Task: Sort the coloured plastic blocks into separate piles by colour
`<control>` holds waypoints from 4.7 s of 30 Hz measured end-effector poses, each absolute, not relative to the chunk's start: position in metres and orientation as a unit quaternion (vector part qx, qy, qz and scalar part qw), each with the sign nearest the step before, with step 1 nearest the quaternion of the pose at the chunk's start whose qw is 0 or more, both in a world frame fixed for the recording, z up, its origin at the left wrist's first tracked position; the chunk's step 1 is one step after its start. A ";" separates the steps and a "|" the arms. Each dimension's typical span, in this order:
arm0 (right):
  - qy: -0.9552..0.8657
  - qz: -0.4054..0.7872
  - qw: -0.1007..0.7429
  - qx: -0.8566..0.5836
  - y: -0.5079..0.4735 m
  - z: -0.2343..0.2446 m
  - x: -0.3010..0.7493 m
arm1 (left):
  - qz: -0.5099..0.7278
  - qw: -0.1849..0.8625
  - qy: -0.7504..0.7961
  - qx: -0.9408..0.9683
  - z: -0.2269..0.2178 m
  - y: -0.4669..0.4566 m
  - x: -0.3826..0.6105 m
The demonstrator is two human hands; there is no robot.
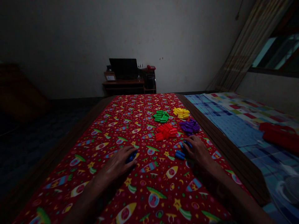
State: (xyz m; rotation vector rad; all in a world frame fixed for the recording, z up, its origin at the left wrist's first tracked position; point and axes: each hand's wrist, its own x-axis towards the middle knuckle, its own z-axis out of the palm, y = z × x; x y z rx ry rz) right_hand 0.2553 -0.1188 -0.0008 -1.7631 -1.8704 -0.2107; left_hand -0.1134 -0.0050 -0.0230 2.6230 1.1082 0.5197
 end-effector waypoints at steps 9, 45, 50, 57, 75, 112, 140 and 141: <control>-0.762 -0.004 0.333 -0.556 -0.128 0.015 0.217 | 0.224 0.192 0.386 0.874 0.003 -0.024 -0.089; -0.823 -0.020 0.160 -0.545 -0.089 0.007 0.157 | 0.261 0.233 0.376 0.858 -0.006 -0.032 -0.063; -0.763 -0.108 0.189 -0.609 -0.098 0.028 0.202 | 0.250 0.214 0.386 0.862 -0.009 -0.028 -0.071; -0.771 -0.082 0.150 -0.614 -0.120 0.014 0.245 | 0.257 0.219 0.414 0.846 -0.014 -0.026 -0.071; -0.812 0.135 0.376 -0.425 -0.116 0.022 0.160 | 0.311 0.266 0.322 0.854 -0.005 -0.061 -0.049; -0.849 0.005 0.314 -0.424 -0.116 0.023 0.166 | 0.252 0.599 0.359 0.670 0.012 -0.063 -0.046; -0.834 0.085 0.299 -0.456 -0.142 0.020 0.152 | 0.245 0.383 0.365 0.813 -0.008 -0.086 -0.040; -0.829 0.085 0.313 -0.456 -0.141 0.019 0.154 | 0.245 0.382 0.358 0.816 -0.009 -0.086 -0.041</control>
